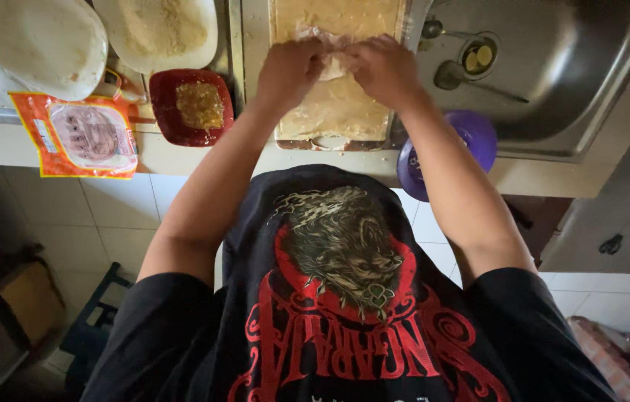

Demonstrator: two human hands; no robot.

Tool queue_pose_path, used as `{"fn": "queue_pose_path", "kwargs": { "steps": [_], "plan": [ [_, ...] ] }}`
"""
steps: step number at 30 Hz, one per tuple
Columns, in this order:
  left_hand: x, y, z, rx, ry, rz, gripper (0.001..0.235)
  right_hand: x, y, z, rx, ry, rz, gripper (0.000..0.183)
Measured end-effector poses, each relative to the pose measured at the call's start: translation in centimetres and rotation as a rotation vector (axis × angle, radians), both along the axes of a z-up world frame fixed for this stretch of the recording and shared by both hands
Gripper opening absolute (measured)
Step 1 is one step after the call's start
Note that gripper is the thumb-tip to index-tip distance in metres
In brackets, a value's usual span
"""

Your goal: The person assembles food rolls by placing slices of processed meat and shredded cheese onto a flat sheet, rolling it into a cylinder, and coating it in egg wash and breadcrumbs. The person repeats this process multiple times, handling the ingredients by hand.

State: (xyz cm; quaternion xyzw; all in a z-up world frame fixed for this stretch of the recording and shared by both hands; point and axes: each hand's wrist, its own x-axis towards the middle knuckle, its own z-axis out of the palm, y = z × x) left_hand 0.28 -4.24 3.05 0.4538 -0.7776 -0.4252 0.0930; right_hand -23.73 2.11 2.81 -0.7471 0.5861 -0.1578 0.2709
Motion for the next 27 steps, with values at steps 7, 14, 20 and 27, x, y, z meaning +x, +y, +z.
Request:
{"fn": "queue_pose_path", "kwargs": {
  "steps": [7,14,20,27],
  "plan": [
    [-1.5,-3.4,-2.7,-0.395,0.019,-0.006,0.010,-0.3,-2.1,0.0,-0.119,0.079,-0.103,0.023],
    [1.2,-0.3,0.3,-0.450,0.092,-0.008,0.014,2.2,-0.5,2.3,-0.235,0.149,0.087,0.033],
    [3.4,6.1,1.6,-0.660,0.050,-0.286,0.030,1.7,-2.5,-0.2,-0.219,0.114,0.081,0.028],
    [4.8,8.4,1.1,-0.528,-0.079,-0.348,0.033,0.3,-6.5,-3.1,-0.297,0.159,-0.060,0.021]
  ]
}}
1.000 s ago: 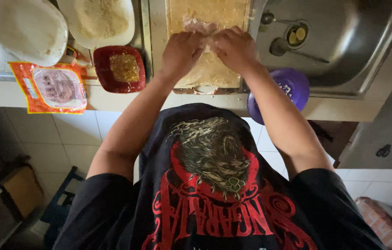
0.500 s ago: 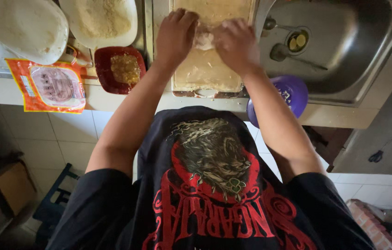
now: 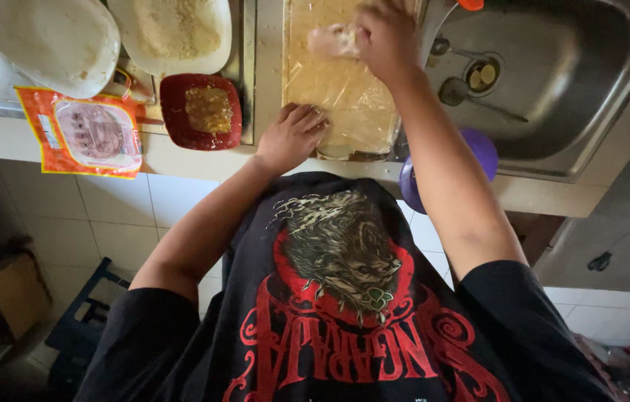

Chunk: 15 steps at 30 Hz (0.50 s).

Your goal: The person assembles food rolls by placing slices of processed meat and shredded cheese onto a flat sheet, rolling it into a cylinder, and coating it in egg wash and breadcrumbs. The person repeats this process multiple times, handling the ingredients by hand.

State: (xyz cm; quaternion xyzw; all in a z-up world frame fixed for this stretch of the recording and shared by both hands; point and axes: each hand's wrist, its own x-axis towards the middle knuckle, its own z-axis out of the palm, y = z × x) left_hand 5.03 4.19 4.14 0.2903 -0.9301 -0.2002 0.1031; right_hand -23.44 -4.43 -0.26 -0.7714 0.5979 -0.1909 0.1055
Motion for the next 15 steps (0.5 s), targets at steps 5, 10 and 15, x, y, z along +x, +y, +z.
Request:
{"fn": "queue_pose_path", "kwargs": {
  "steps": [5,10,15],
  "plan": [
    [0.4,0.2,0.6,-0.016,0.046,-0.003,0.031,0.3,0.6,1.3,-0.046,0.008,0.034,0.033],
    [-0.4,-0.6,0.2,0.028,0.204,0.181,0.026,1.1,2.0,0.9,-0.016,0.174,0.077,0.065],
    [-0.8,-1.4,-0.6,-0.018,0.118,0.128,0.027,0.7,-0.3,-0.4,0.167,0.164,0.090,0.059]
  ]
}}
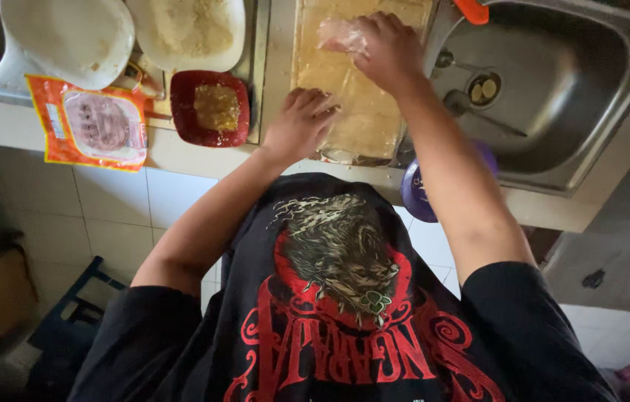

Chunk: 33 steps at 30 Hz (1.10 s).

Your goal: The person assembles food rolls by placing slices of processed meat and shredded cheese onto a flat sheet, rolling it into a cylinder, and coating it in egg wash and breadcrumbs. The person repeats this process multiple times, handling the ingredients by hand.

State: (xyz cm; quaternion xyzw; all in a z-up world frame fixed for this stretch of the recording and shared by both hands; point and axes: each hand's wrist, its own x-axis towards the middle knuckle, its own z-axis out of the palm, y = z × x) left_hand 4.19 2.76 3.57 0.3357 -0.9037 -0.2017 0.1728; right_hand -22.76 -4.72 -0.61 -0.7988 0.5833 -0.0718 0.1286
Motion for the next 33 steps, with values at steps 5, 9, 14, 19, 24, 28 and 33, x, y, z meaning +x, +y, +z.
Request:
{"fn": "queue_pose_path", "kwargs": {
  "steps": [5,9,14,19,24,28,33],
  "plan": [
    [0.2,1.2,-0.8,-0.016,-0.107,-0.018,0.033,-3.2,-2.7,0.2,0.562,-0.382,-0.383,0.048],
    [0.2,2.0,-1.4,-0.007,-0.103,0.027,0.031,-6.2,-2.6,0.9,0.592,-0.967,-0.294,0.032],
    [0.2,2.2,-2.2,0.004,-0.095,0.025,0.032,-8.9,-1.6,3.4,0.552,-1.319,-0.532,0.017],
    [-0.1,1.7,-1.5,0.065,0.050,0.042,0.029,-7.5,0.7,9.6,0.459,-1.220,-0.493,0.008],
    [6.4,2.6,1.8,0.255,0.235,0.141,0.019,2.7,3.6,13.5,0.544,-1.050,-0.361,0.005],
    [15.8,2.9,4.6,0.382,0.243,0.449,0.013,13.6,5.0,11.2,0.598,-0.821,-0.428,0.028],
    [24.1,0.3,4.8,0.123,0.230,0.447,0.057,24.7,6.3,5.9,0.333,-0.589,-0.102,0.041]
  ]
}}
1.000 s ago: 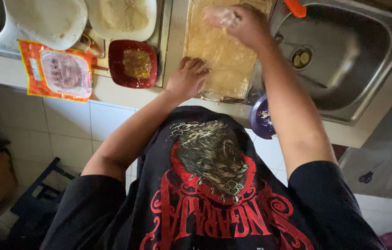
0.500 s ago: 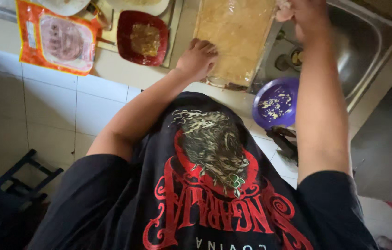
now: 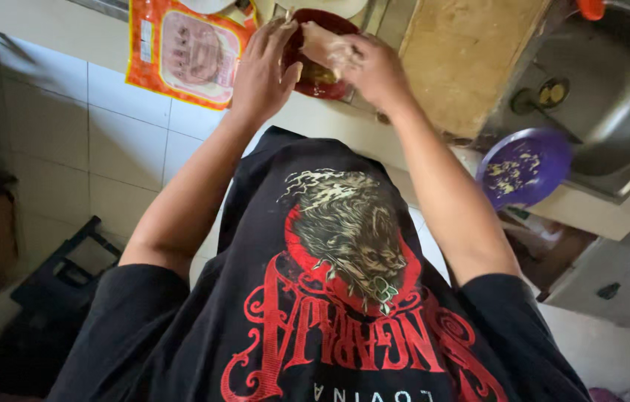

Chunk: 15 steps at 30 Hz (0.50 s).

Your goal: The person assembles food rolls by placing slices of processed meat and shredded cheese onto a flat sheet, rolling it into a cylinder, and coating it in egg wash and breadcrumbs. The person repeats this process multiple times, handling the ingredients by hand.

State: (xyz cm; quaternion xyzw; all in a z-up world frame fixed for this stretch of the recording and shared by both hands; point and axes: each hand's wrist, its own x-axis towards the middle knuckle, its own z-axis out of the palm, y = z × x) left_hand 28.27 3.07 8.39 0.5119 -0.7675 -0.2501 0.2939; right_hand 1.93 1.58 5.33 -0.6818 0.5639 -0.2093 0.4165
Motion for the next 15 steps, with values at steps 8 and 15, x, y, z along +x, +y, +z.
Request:
{"fn": "queue_pose_path", "kwargs": {
  "steps": [8,15],
  "plan": [
    [-0.2,-3.3,-5.8,-0.065,-0.356,-0.421,0.061,3.3,2.7,-5.3,-0.600,0.518,0.128,0.045],
    [-1.3,-4.4,-9.6,-0.160,-0.542,-0.509,0.053,2.5,2.6,-6.3,-0.555,0.808,0.202,0.039]
  ]
}}
